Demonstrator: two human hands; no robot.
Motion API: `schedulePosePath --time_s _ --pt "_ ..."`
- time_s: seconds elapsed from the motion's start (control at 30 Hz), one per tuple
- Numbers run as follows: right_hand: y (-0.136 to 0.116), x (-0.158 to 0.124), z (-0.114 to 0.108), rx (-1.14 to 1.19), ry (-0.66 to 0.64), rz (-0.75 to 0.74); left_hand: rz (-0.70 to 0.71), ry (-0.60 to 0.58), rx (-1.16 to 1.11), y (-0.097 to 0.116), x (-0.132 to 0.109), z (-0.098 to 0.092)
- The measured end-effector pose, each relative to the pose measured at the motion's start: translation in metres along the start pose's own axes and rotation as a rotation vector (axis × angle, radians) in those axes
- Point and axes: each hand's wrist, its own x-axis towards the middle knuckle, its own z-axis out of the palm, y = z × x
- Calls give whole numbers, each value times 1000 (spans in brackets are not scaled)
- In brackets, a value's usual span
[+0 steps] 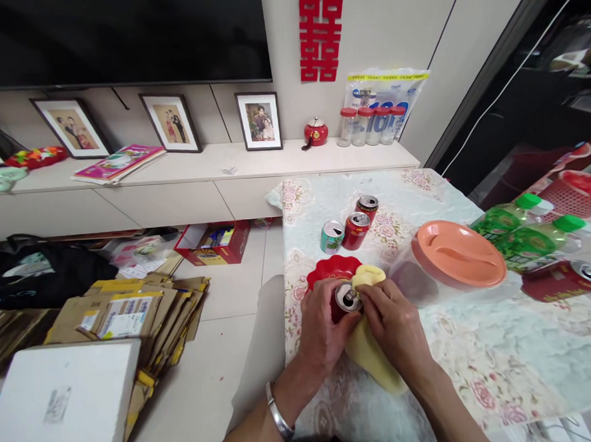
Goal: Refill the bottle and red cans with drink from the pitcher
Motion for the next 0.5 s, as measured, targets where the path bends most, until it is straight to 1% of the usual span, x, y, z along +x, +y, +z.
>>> schedulePosePath --time_s 0.1,0.17,0.33,0.4,0.5 --pt "13 8 11 101 32 75 10 -9 8 0 1 -2" --pt "23 12 17 174 27 130 36 -15 -5 -1 2 -3" --pt "48 10 31 306 -61 212 83 -20 -52 -5 1 -4" --pt "53 6 35 323 -97 227 75 -23 -60 -6 1 -4" --pt "55 1 38 299 -128 228 34 -46 -64 -3 3 -6"
